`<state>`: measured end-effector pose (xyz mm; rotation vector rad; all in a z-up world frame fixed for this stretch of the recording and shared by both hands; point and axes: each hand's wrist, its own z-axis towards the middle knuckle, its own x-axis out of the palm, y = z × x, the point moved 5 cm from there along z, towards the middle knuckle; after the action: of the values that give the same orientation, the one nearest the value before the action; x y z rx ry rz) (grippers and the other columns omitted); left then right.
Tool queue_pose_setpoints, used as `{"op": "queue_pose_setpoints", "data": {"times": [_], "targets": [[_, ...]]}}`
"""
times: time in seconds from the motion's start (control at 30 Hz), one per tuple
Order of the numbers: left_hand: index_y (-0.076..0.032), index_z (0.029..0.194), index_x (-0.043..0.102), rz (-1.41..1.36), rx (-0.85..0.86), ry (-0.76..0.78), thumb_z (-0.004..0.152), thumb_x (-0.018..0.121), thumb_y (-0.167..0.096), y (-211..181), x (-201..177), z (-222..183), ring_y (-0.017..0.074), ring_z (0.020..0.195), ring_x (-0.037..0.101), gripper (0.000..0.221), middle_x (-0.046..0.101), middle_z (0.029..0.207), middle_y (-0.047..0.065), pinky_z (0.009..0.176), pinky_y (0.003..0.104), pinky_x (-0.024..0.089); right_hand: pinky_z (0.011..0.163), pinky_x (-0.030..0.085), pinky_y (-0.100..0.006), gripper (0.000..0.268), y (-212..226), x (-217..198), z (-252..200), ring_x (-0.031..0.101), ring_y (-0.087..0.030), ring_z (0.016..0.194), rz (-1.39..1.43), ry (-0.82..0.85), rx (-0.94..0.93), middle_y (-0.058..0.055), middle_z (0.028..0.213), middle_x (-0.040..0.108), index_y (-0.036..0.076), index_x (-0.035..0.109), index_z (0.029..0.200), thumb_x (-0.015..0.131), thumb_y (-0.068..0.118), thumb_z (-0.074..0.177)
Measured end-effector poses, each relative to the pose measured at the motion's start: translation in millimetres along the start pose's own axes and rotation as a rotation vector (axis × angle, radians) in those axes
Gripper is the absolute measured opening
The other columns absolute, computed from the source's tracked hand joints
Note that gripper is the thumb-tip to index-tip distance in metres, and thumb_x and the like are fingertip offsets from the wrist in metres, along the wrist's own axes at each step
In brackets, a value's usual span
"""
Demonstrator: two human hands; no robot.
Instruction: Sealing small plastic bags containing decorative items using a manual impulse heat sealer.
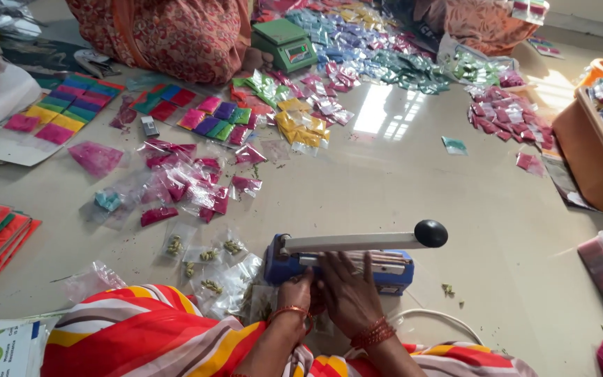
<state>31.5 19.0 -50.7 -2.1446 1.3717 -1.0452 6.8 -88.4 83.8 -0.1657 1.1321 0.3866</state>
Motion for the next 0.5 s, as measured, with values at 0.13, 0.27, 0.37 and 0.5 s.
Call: {"op": "queue_pose_setpoints", "data": {"times": [0.13,0.27,0.37,0.5], "targets": [[-0.005,0.098,0.075,0.029,-0.021,0.061,0.095,0.069,-0.042,3.1,16.1,16.0,0.0178,0.059,0.067,0.037,0.074,0.079,0.007,0.049,0.031,0.052,0.102,0.041,-0.052,0.035,-76.5,15.2,-29.1,0.066,-0.029,0.114,0.237,0.012,0.175,-0.012,0.120,0.072,0.013,0.069,0.123,0.056,0.027,0.094],[-0.007,0.096,0.078,0.173,0.212,0.191,0.090,0.075,-0.031,-19.9,35.2,-2.3,0.0149,0.063,0.071,0.025,0.077,0.079,0.006,0.054,0.027,0.055,0.082,0.060,-0.043,0.040,-187.7,10.8,-85.8,0.078,-0.028,0.087,0.164,0.305,0.797,-0.012,0.093,0.081,0.013,0.078,0.107,0.062,0.046,0.093],[-0.005,0.095,0.078,0.240,0.410,0.313,0.090,0.076,-0.026,-37.7,42.5,-18.1,0.0136,0.067,0.073,0.022,0.078,0.079,0.007,0.059,0.026,0.058,0.083,0.058,-0.041,0.052,-228.2,33.8,-130.0,0.076,-0.026,0.085,0.092,0.671,0.890,-0.011,0.088,0.080,0.011,0.081,0.103,0.069,0.059,0.088],[-0.004,0.089,0.079,0.526,0.524,0.235,0.089,0.072,-0.031,-50.6,11.4,-17.0,0.0126,0.068,0.075,0.028,0.078,0.076,0.006,0.063,0.028,0.059,0.076,0.057,-0.038,0.059,-226.3,61.4,-144.9,0.075,-0.027,0.078,0.169,0.896,0.838,-0.013,0.081,0.077,0.007,0.084,0.100,0.079,0.062,0.079]]}}
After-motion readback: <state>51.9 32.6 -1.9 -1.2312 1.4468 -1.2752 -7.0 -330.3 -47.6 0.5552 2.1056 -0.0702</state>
